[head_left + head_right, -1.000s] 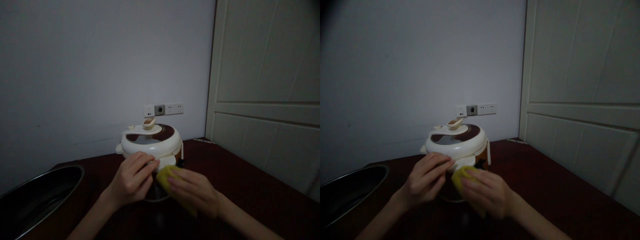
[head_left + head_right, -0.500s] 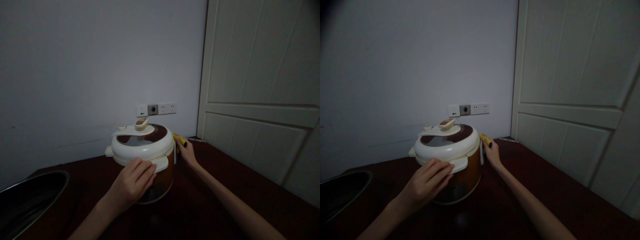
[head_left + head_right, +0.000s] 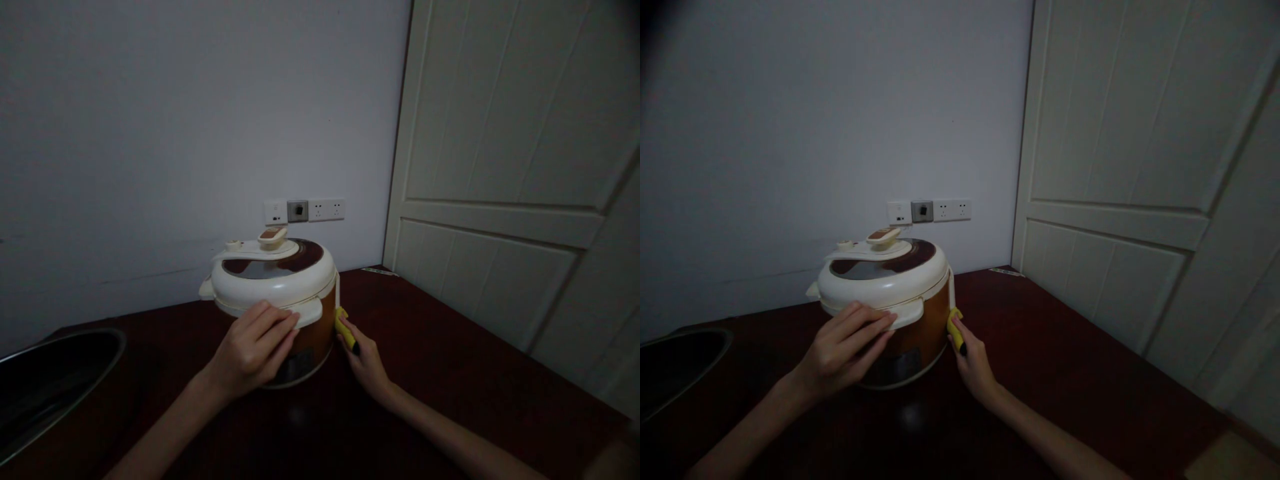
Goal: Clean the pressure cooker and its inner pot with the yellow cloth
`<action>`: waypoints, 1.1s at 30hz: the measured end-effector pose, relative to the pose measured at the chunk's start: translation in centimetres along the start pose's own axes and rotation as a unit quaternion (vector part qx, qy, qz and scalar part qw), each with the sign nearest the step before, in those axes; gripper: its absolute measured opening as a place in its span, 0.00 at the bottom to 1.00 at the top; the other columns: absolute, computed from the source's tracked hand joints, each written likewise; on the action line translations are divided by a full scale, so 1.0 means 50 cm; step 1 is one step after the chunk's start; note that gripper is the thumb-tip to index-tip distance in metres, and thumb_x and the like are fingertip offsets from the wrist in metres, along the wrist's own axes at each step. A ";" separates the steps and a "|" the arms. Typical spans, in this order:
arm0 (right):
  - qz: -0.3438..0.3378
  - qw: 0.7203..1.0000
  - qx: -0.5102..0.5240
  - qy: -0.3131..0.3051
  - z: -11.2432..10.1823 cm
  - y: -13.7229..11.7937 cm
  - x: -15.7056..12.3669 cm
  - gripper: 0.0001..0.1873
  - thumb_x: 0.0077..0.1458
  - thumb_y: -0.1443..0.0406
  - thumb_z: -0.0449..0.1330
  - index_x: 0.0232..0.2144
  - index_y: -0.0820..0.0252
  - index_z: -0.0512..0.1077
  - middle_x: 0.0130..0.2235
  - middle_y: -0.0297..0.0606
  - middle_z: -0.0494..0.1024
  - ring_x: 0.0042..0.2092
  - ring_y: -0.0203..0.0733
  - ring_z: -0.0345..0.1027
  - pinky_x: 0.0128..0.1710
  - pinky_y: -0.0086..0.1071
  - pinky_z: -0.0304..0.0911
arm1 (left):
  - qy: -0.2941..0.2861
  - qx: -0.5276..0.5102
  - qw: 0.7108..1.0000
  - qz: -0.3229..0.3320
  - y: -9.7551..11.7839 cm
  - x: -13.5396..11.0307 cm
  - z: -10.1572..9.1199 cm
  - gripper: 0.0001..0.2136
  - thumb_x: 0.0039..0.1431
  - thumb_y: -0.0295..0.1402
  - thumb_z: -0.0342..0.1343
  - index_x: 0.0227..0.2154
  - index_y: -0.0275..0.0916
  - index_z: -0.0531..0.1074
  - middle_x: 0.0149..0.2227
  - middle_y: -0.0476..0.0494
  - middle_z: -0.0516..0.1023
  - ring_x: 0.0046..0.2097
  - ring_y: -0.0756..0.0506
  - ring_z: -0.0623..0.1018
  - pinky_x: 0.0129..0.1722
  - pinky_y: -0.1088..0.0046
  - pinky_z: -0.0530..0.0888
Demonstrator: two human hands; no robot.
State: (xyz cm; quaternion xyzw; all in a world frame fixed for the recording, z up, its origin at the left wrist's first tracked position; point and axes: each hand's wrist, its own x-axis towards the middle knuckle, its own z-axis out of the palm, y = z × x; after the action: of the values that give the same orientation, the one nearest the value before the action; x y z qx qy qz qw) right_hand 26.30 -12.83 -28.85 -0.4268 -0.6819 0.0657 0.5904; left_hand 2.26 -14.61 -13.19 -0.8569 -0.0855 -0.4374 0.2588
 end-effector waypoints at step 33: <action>-0.514 0.794 -0.231 -0.228 -0.001 -0.167 0.110 0.22 0.62 0.74 0.47 0.58 0.65 0.61 0.61 0.41 0.62 0.64 0.45 0.47 0.62 0.43 0.53 | 0.068 -0.136 0.966 -0.210 0.035 -0.007 -0.027 0.14 0.56 0.22 0.51 0.45 0.37 0.73 0.42 0.39 0.77 0.43 0.46 0.76 0.43 0.66 0.73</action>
State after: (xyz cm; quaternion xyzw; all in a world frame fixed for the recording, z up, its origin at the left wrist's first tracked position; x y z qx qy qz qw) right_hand 22.44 -14.47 -19.76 -0.1096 -0.9106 -0.3115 0.2486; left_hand 1.75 -16.79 -13.49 -0.8154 -0.1853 -0.5464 0.0478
